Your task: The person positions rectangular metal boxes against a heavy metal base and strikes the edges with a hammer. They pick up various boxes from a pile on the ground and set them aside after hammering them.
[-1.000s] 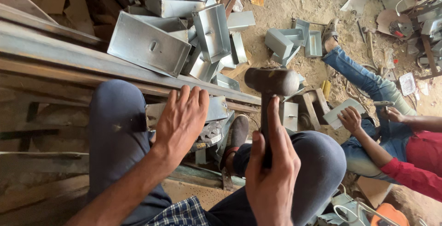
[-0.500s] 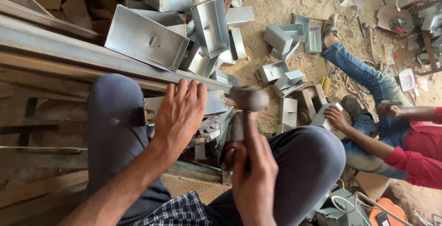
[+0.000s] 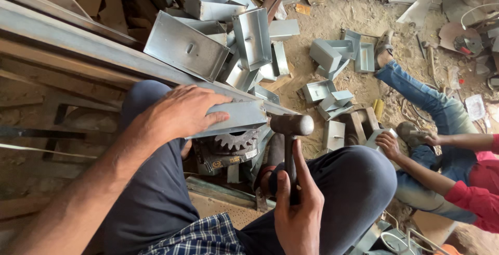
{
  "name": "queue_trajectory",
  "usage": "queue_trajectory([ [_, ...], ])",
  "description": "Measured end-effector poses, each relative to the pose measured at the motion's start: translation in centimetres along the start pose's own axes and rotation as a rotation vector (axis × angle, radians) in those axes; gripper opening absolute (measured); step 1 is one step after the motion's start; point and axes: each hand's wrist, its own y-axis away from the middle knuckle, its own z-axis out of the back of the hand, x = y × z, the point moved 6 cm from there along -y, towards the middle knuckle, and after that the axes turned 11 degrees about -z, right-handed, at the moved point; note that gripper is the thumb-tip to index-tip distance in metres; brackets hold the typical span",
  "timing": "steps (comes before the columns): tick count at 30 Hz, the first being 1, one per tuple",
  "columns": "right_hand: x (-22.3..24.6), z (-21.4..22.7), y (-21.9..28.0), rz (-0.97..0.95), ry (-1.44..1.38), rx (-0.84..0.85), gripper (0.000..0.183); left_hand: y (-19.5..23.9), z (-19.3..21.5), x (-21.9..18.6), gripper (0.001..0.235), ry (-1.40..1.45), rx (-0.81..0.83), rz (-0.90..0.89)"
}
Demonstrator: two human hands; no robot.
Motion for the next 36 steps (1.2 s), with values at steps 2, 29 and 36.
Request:
queue_trajectory([
  [2, 0.1, -0.2, 0.1, -0.002, -0.021, 0.012, 0.061, 0.6, -1.1, 0.1, 0.069, 0.09, 0.065, 0.127],
  [29, 0.7, 6.0, 1.1, 0.17, -0.372, -0.236, 0.065, -2.1, -4.5, 1.8, 0.082, 0.577, -0.175, 0.041],
  [36, -2.4, 7.3, -1.4, 0.111, -0.355, -0.247, 0.064, -2.9, -2.9, -0.1, 0.09, 0.412, -0.18, 0.051],
])
